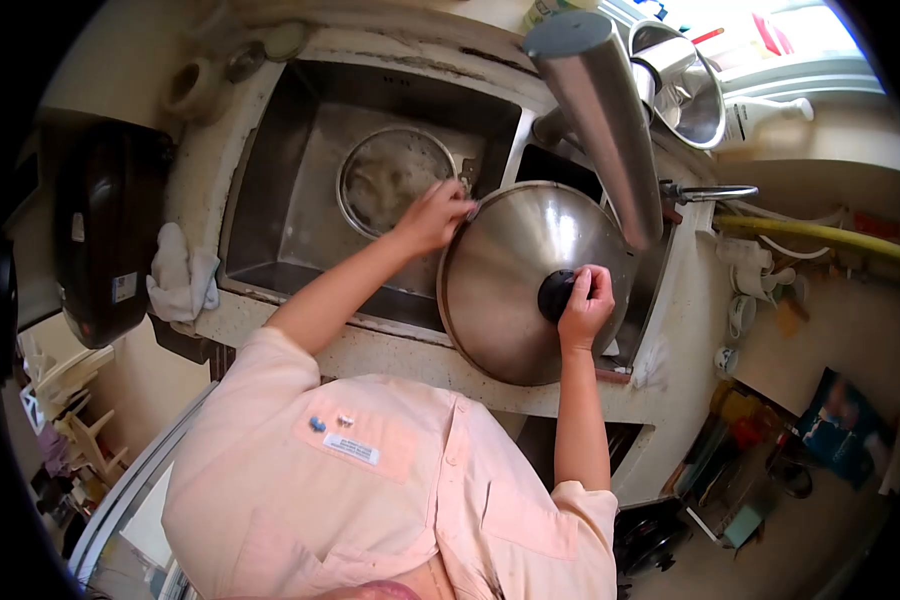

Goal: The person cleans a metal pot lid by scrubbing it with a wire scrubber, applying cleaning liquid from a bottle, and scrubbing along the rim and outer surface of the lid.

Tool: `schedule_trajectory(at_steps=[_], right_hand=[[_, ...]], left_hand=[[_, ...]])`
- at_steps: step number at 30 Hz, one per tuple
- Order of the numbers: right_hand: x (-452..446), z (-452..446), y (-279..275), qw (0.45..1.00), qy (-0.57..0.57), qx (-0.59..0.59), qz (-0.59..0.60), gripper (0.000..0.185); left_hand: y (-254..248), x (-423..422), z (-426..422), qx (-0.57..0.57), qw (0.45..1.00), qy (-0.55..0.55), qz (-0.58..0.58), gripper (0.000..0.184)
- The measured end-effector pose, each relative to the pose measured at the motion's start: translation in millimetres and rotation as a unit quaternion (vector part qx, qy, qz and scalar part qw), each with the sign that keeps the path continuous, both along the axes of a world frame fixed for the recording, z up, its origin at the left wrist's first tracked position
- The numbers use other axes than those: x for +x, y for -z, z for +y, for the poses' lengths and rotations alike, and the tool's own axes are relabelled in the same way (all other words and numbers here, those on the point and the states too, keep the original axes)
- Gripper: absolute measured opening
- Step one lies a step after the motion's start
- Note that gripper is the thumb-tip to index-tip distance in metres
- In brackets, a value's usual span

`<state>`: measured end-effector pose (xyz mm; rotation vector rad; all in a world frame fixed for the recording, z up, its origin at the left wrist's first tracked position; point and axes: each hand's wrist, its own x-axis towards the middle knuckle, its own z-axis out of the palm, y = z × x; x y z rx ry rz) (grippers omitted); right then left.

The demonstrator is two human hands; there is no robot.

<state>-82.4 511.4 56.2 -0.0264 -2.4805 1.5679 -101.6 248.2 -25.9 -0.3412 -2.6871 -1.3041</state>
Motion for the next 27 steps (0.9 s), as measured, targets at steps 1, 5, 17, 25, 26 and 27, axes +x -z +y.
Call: schedule_trajectory(at_steps=[1,5,17,25,26,27], right_hand=[[0.0,2.0,1.5,1.000,0.002,0.002,0.000,0.018],[3.0,-1.0,-2.6,1.000,0.000,0.022,0.005,0.016],[2.2,1.1,1.1,1.000,0.002,0.005,-0.007,0.017],[4.0,-3.7,-5.8,1.000,0.006,0.013,-0.013,0.017],[2.3,2.2,2.6,1.000,-0.003,0.001,-0.002,0.016],[-0.4,3.2,3.0,1.000,-0.003,0.000,0.001,0.016]], left_hand=[[0.2,0.9,-2.3,0.003,1.000,0.000,0.017,0.019],[0.1,-9.2,2.8,-0.001,0.999,0.009,0.042,0.021],[2.4,-5.1,11.3,-0.015,0.999,-0.025,0.043,0.019],[1.9,-21.4,15.8,0.001,0.999,-0.022,0.028,0.018],[-2.0,-5.4,10.4,-0.001,1.000,-0.023,0.010,0.018],[-4.7,0.5,4.3,-0.008,1.000,-0.022,-0.004,0.019]])
